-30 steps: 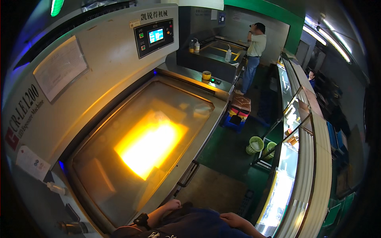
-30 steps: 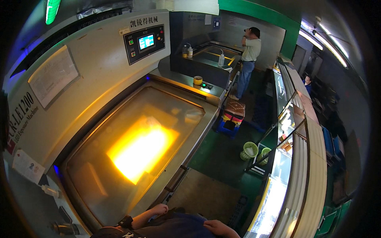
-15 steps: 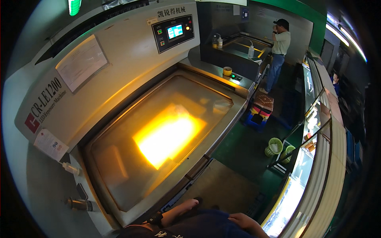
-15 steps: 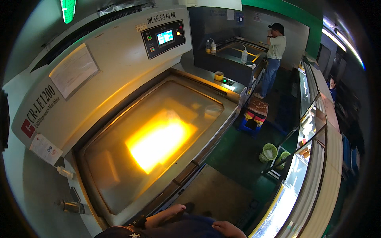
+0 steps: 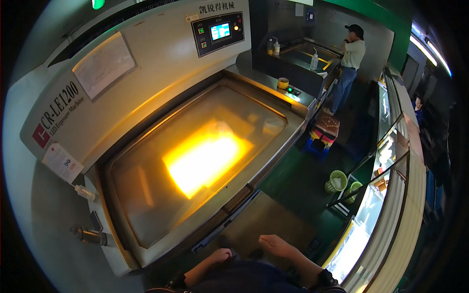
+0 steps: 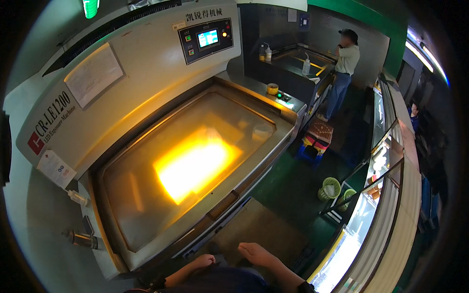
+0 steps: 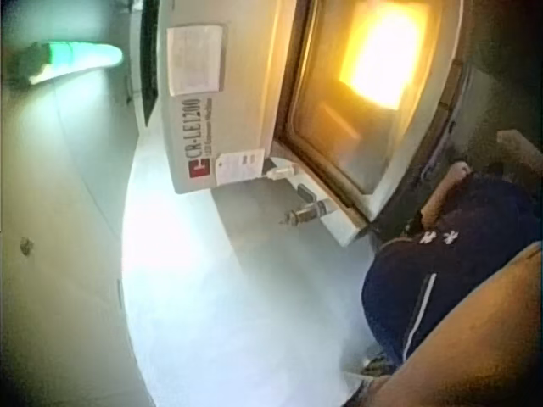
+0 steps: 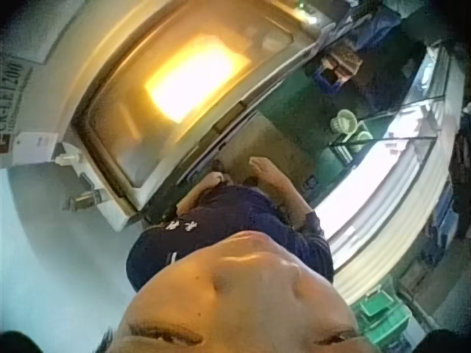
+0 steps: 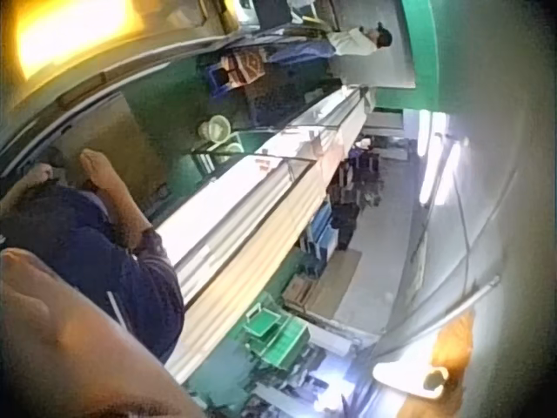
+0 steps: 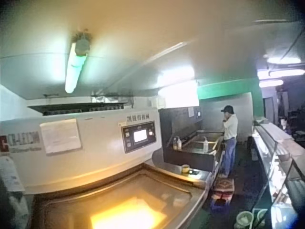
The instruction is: Operating an industrial LED exposure machine to process circuit board panels.
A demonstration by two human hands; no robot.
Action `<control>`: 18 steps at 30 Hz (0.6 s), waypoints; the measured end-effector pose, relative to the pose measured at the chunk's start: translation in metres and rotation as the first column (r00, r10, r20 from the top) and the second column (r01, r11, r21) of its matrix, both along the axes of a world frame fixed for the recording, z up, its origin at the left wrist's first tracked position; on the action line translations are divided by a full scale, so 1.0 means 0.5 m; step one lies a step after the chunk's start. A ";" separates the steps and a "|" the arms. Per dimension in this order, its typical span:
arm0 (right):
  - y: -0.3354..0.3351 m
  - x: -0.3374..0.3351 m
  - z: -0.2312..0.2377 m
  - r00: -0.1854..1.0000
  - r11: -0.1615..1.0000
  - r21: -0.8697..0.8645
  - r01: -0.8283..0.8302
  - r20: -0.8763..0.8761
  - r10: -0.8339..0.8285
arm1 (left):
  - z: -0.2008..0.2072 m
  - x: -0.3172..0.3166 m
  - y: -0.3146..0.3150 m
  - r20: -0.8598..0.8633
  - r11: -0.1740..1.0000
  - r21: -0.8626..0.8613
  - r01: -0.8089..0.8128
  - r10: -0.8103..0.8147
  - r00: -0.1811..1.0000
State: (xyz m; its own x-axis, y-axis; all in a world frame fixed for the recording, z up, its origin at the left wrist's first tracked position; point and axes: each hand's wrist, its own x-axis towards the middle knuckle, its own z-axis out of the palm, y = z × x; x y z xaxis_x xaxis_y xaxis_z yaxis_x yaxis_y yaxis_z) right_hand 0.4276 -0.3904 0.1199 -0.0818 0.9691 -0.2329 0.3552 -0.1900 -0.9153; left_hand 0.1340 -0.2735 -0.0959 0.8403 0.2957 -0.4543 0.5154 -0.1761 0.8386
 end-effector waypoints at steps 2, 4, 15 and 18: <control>0.046 -0.014 -0.007 0.998 0.998 -0.037 -0.059 0.035 0.060 | 0.047 -0.005 0.018 -0.141 0.995 -0.066 -0.070 0.060 0.988; 0.082 -0.018 -0.022 0.978 0.974 0.132 -0.182 0.129 0.165 | 0.068 -0.007 0.047 -0.038 0.986 0.006 -0.167 0.167 0.985; 0.306 0.079 -0.024 0.991 0.998 0.041 0.044 0.128 -0.049 | 0.052 0.008 0.204 0.047 0.964 0.048 -0.260 0.258 0.965; 0.350 0.210 -0.240 0.603 0.794 0.317 -0.519 0.794 0.078 | 0.078 0.025 0.232 0.122 0.948 0.056 -0.313 0.305 0.945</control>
